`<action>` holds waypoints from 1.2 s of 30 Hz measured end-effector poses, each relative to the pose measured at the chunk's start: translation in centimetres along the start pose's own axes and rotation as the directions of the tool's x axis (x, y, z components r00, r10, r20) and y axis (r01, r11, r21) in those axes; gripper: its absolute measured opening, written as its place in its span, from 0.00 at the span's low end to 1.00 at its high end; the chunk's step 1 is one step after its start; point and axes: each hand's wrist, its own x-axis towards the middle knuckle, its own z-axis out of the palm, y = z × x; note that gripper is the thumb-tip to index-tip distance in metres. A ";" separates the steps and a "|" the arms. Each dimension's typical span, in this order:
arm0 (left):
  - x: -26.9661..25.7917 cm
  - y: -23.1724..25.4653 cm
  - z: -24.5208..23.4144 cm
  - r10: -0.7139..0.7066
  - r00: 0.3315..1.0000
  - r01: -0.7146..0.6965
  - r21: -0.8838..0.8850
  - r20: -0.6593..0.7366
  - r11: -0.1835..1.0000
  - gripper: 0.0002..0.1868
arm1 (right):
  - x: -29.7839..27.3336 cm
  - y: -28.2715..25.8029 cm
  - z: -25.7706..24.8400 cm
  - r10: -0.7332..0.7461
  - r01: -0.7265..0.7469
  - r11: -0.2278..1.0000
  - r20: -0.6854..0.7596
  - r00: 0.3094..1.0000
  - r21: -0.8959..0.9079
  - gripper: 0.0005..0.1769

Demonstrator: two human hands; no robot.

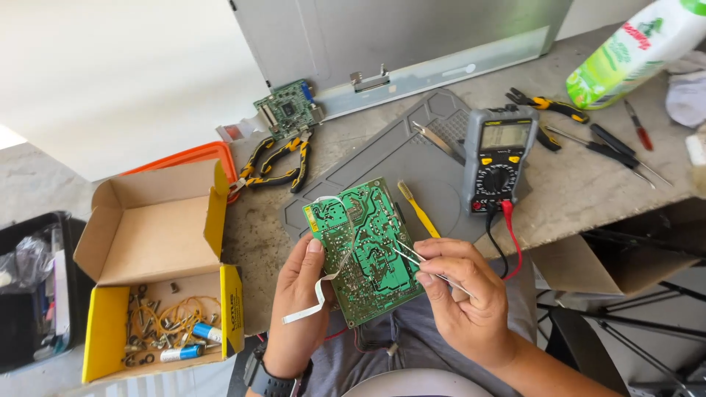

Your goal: The person holds a green circuit board and uses a metal probe to touch various points on the board. They then use a multimeter with red and black probes to test electrical connections on the board, flipping it over to access different sides.

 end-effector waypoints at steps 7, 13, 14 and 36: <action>-0.5 3.3 -0.5 0.182 0.983 -0.173 0.540 0.038 0.823 0.24 | -1.0 0.6 0.3 0.017 -0.019 0.999 0.060 0.998 0.037 0.07; -2.0 4.3 -1.5 0.153 0.988 -0.107 0.680 -0.007 0.725 0.16 | -2.1 1.0 0.9 0.105 -0.115 0.984 0.079 0.991 0.138 0.11; -2.3 4.6 -1.6 0.220 0.975 -0.153 0.797 0.026 0.585 0.17 | -2.1 1.1 0.9 0.103 -0.115 0.985 0.090 0.991 0.131 0.10; -0.1 4.2 4.9 0.327 0.662 -0.698 0.714 0.674 -0.059 0.05 | -1.4 0.3 -0.7 0.085 -0.091 0.980 -0.039 0.996 -0.178 0.06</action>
